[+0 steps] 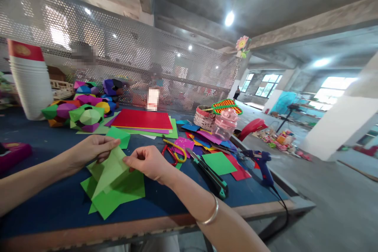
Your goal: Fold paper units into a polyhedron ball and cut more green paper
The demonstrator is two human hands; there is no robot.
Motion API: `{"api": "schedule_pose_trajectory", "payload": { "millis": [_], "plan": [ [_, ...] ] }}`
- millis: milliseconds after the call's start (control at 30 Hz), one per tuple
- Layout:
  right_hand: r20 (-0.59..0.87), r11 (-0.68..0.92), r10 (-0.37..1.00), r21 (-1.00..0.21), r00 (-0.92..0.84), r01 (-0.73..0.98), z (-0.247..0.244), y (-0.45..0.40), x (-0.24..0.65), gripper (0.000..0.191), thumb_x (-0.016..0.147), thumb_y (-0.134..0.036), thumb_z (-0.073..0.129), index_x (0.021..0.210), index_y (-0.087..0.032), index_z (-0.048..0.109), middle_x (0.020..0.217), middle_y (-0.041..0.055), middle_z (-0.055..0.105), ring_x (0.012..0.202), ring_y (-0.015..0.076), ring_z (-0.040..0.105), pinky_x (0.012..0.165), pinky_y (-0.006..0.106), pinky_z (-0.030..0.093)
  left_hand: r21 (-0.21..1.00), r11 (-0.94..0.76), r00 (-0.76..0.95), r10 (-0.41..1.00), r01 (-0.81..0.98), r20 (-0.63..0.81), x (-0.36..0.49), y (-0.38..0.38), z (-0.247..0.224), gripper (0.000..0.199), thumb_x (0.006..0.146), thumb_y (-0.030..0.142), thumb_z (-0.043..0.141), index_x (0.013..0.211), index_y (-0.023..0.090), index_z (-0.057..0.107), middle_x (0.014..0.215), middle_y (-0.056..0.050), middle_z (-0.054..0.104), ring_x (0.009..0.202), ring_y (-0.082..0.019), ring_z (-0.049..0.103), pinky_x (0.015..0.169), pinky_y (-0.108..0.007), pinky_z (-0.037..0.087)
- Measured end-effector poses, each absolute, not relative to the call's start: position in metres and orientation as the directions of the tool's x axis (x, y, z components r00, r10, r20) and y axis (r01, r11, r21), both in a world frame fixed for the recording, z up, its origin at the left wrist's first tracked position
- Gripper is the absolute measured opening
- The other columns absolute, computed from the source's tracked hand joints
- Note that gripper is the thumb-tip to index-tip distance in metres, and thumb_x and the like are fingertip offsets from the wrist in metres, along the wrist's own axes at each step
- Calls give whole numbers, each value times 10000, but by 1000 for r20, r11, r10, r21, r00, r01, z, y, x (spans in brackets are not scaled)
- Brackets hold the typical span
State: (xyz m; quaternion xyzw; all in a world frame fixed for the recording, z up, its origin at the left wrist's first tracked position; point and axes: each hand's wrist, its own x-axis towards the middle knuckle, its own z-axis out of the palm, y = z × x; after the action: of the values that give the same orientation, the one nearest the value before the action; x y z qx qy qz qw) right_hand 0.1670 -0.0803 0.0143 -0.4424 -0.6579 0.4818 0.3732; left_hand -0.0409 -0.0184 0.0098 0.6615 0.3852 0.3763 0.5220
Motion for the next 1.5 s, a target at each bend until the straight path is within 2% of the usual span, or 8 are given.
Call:
{"api": "schedule_pose_trajectory", "payload": {
  "millis": [300, 533, 667, 867, 967, 1067, 1333, 1500],
  "plan": [
    [6, 130, 892, -961, -451, 245, 15, -88, 159, 502, 650, -589, 865, 609, -189, 564, 564, -56, 523, 544, 85, 395, 507, 247, 261, 946, -274, 389, 902, 176, 188, -35, -26, 14, 547, 619, 661, 801, 542, 209, 503, 433, 63, 386, 421, -99, 361, 428, -214, 290],
    [162, 195, 979, -920, -124, 339, -1, -107, 148, 407, 816, -481, 721, 604, -195, 524, 581, -46, 463, 573, 97, 365, 522, 256, 270, 982, -160, 464, 880, 101, 96, -35, -37, 17, 465, 620, 587, 853, 680, 181, 635, 607, 33, 554, 541, -125, 498, 509, -209, 408],
    [176, 226, 973, -859, -150, 460, -2, -133, 151, 414, 899, -510, 648, 646, -197, 555, 598, -32, 485, 585, 112, 400, 536, 259, 293, 994, -43, 619, 785, 98, -27, -33, -43, 11, 466, 597, 536, 901, 785, 166, 690, 706, -6, 662, 608, -152, 582, 566, -228, 454],
    [484, 341, 871, -467, -87, 816, 17, -176, 222, 252, 1033, -371, 475, 958, -230, 670, 979, 73, 692, 901, 224, 633, 793, 326, 450, 989, -85, 568, 823, 124, 0, -30, -40, 8, 414, 560, 434, 931, 697, 176, 636, 563, 34, 623, 518, -122, 547, 505, -193, 390],
    [573, 79, 818, -205, 54, 976, 17, -188, 278, 209, 1010, -312, 473, 1007, -230, 665, 1057, 109, 691, 999, 285, 646, 860, 390, 465, 991, -29, 540, 841, 128, -45, -28, -39, 9, 461, 559, 408, 929, 846, 194, 640, 628, 17, 696, 531, -151, 598, 519, -216, 432],
    [490, -185, 855, -16, 169, 983, 8, -195, 319, 226, 991, -356, 526, 1070, -196, 664, 1128, 142, 681, 1045, 330, 655, 835, 411, 468, 987, -55, 534, 845, 148, -33, -25, -37, 5, 596, 595, 474, 903, 1037, 203, 610, 649, 15, 711, 515, -159, 590, 506, -222, 415],
    [231, -243, 934, -142, 271, 959, 2, -192, 335, 256, 1010, -389, 508, 1058, -189, 661, 1031, 99, 690, 969, 255, 683, 767, 322, 434, 962, -218, 675, 736, 166, 51, -12, -45, -13, 555, 726, 538, 815, 1063, 195, 537, 596, 92, 528, 543, -107, 441, 540, -207, 311],
    [292, -147, 932, -236, 214, 961, 7, -198, 331, 136, 947, -299, 534, 993, -189, 599, 989, 79, 638, 833, 217, 650, 737, 316, 443, 968, -201, 668, 743, 151, 50, -8, -51, -9, 546, 682, 523, 837, 943, 205, 478, 612, 98, 511, 590, -113, 478, 577, -220, 350]
  ]
}}
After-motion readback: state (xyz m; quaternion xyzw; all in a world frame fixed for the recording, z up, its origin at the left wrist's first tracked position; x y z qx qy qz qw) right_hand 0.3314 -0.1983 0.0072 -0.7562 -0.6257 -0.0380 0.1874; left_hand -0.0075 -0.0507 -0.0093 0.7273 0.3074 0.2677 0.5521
